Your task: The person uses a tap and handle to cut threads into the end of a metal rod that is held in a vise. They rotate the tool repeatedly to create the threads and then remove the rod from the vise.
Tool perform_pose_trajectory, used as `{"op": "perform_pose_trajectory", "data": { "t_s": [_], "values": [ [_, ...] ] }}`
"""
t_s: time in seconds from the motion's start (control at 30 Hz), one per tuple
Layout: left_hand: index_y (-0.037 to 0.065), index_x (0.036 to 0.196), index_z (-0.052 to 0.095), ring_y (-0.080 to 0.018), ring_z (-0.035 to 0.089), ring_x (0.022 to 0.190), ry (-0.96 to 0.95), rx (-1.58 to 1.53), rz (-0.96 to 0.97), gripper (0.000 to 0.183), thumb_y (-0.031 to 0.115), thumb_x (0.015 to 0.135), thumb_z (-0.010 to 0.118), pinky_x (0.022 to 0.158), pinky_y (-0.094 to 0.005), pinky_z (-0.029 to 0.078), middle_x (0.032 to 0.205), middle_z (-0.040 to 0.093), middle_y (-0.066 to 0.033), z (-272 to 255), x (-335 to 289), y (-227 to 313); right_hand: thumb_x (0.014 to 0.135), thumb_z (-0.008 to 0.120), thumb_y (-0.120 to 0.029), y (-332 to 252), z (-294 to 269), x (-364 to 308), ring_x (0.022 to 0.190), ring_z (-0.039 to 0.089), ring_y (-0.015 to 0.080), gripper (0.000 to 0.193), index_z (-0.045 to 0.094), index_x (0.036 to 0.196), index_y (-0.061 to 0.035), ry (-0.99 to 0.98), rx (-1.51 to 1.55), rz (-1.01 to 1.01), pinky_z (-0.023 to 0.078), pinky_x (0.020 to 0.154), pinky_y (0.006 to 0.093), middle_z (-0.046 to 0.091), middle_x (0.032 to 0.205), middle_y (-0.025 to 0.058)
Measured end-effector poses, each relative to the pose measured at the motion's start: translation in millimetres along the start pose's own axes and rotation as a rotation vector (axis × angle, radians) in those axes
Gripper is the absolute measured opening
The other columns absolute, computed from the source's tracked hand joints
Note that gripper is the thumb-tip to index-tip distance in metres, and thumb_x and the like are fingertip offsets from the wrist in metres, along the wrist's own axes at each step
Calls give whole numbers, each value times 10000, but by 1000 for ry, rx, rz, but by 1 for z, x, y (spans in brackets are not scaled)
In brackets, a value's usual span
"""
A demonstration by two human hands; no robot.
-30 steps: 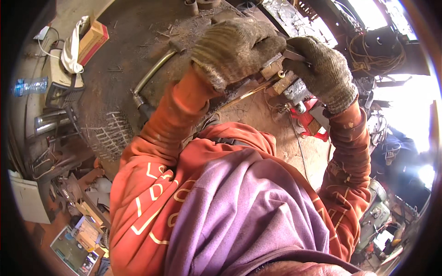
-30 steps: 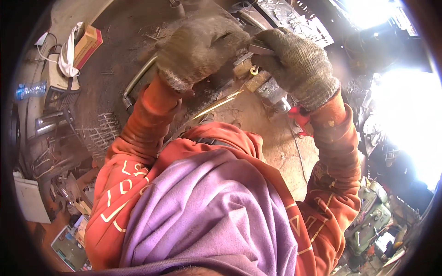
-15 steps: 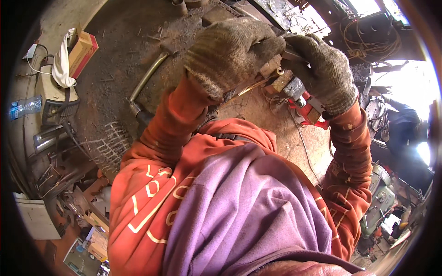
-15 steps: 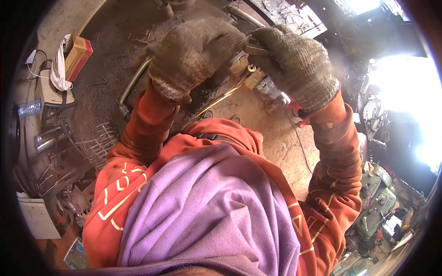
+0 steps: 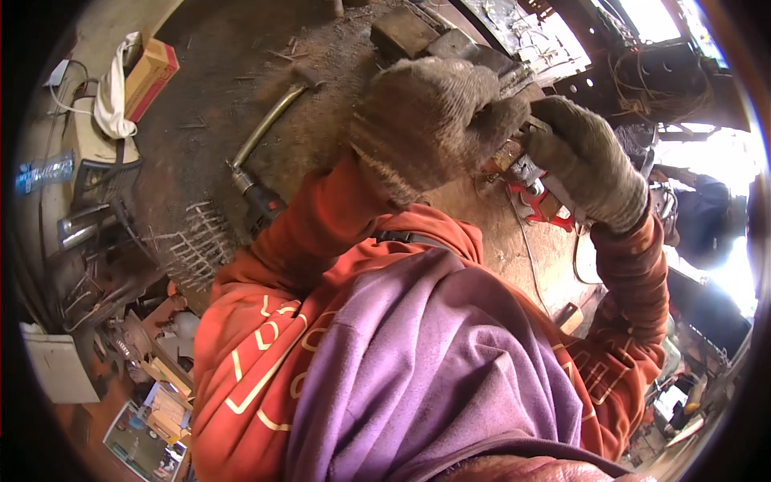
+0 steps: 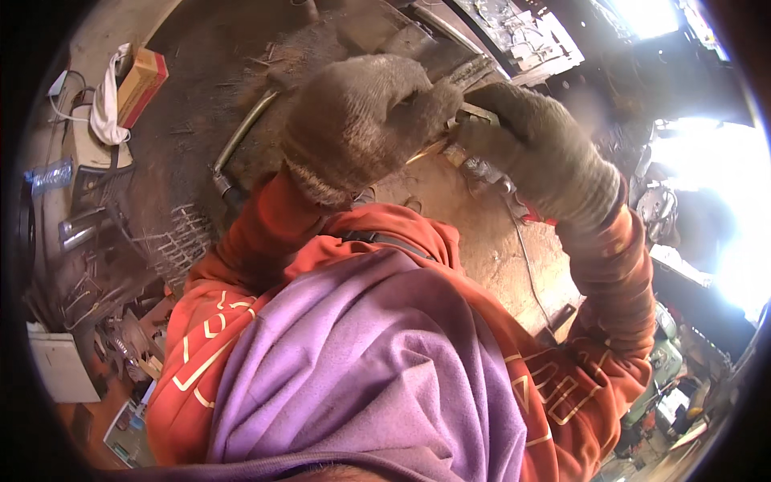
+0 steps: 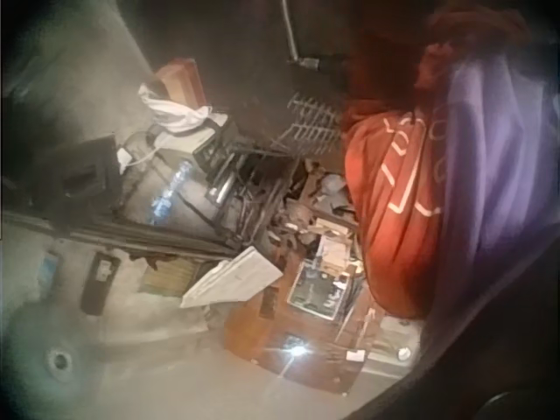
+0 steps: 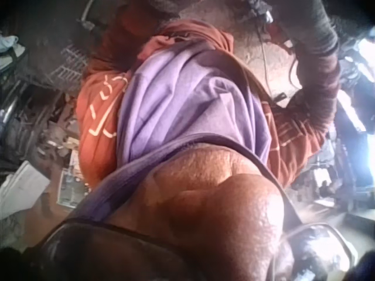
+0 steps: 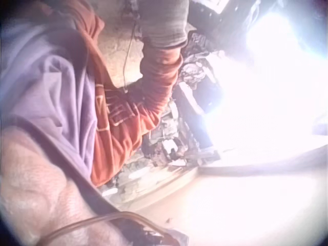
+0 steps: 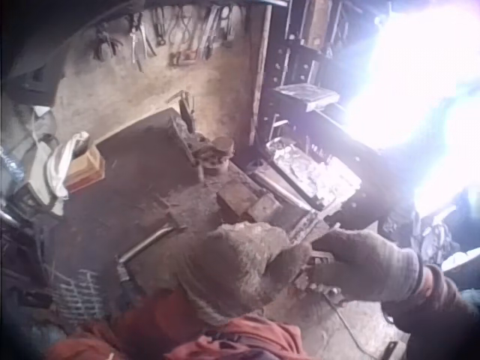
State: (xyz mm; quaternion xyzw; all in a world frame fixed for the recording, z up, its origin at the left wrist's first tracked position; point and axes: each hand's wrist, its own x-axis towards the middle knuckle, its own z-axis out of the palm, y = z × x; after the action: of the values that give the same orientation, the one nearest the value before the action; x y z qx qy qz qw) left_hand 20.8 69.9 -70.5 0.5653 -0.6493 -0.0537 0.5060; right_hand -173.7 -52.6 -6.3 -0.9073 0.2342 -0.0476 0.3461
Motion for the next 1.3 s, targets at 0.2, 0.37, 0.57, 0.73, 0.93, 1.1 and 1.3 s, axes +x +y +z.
{"op": "perform_pose_trajectory", "data": {
  "t_s": [0.2, 0.37, 0.57, 0.73, 0.93, 1.1, 1.3],
  "values": [
    [76, 712, 696, -388, 653, 639, -20, 251, -103, 398, 384, 963, 719, 569, -483, 500, 686, 663, -169, 7, 20, -11, 1047, 638, -450, -14, -9, 4, 648, 513, 61, 436, 736, 1080, -27, -213, 378, 433, 422, 577, 251, 564, 702, -25],
    [127, 654, 679, -328, 643, 554, 7, 100, 85, 398, 401, 940, 712, 524, -487, 494, 601, 621, -129, 18, 34, -35, 1046, 650, -424, -22, 14, -10, 644, 519, 66, 400, 718, 1072, -31, -51, 352, 559, 418, 575, 241, 567, 728, -28],
    [91, 753, 728, -276, 685, 599, -253, -219, 223, 328, 347, 952, 681, 570, -441, 531, 658, 659, -144, 35, 87, -56, 943, 681, -26, -48, 43, -23, 721, 610, 178, 307, 654, 1248, -23, 319, 389, 600, 504, 634, 302, 653, 938, 97],
    [76, 656, 688, -281, 654, 555, -691, -324, 258, 370, 295, 951, 640, 580, -470, 499, 638, 646, -151, 56, 133, -54, 912, 680, -10, -42, 81, -21, 811, 707, 243, 430, 608, 1336, -11, 541, -532, 104, 574, 649, 337, 722, 1010, 160],
    [50, 918, 708, -303, 667, 675, 156, -317, 337, 332, 375, 978, 679, 617, -437, 516, 779, 693, -161, 57, 85, -48, 1064, 617, -231, -31, 65, -24, 916, 685, 148, 372, 621, 1352, 5, 689, 392, 321, 574, 757, 288, 690, 1153, 116],
    [-10, 1143, 651, -405, 710, 858, -386, -374, -398, 692, 612, 868, 778, 797, -488, 565, 901, 703, -191, 4, -13, 23, 915, 779, -189, -33, -10, 45, 859, 696, 309, 347, 709, 1211, -21, 307, -342, -554, 566, 769, 389, 719, 1007, 130],
    [29, 1149, 703, -403, 721, 889, -380, -127, -408, 409, 302, 853, 776, 815, -459, 584, 968, 737, -214, 21, -18, 30, 987, 657, -352, -7, 5, 54, 808, 696, 378, 284, 760, 981, -87, -30, -264, -364, 553, 717, 445, 706, 882, 156]
  ]
}}
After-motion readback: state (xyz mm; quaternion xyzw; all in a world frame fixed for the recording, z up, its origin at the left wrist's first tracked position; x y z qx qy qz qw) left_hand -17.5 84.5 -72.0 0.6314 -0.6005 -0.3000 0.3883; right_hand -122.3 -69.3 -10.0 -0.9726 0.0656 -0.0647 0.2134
